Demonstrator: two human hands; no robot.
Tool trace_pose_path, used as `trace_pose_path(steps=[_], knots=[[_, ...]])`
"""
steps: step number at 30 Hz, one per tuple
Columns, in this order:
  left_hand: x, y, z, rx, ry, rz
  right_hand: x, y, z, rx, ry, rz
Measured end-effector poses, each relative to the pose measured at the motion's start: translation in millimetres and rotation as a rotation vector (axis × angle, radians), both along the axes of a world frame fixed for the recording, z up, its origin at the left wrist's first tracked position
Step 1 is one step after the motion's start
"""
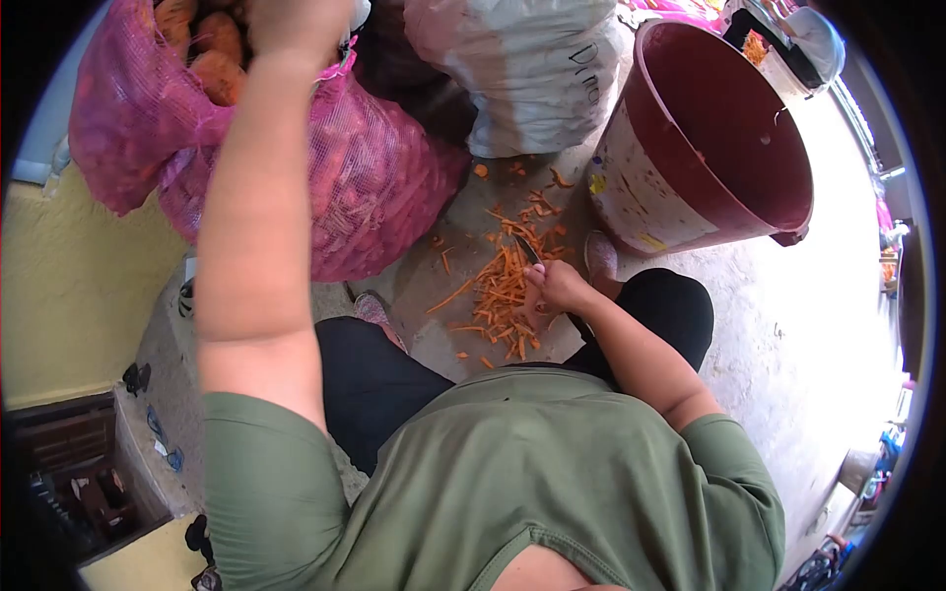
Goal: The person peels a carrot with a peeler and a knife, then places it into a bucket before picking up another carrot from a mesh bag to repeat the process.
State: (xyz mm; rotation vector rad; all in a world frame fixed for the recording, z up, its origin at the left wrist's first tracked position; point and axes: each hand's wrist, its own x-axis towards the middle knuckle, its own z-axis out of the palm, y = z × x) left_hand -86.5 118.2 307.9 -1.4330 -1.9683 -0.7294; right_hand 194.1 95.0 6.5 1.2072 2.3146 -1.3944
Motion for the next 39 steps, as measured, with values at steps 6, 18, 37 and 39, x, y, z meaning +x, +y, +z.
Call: trace_pose_path(steps=[6, 18, 37, 39], knots=[[-98.4, -8.0, -33.6, -0.357, 0.210, 0.472, -10.9, -2.9, 12.8, -0.113, 0.146, -0.034], [-59.1, -2.9, -70.6, -0.361, -0.055, 0.285, -15.1, 0.3, -2.1, -0.060, 0.107, -0.029], [73.2, -153.0, -208.9, 0.289, -2.421, -0.333, -10.5, 24.6, 62.9, -0.564, 0.762, -0.910], [91.8, -162.2, -224.5, 0.291, -2.585, -0.264, -8.0, 35.4, 68.5, -0.553, 0.862, -0.932]])
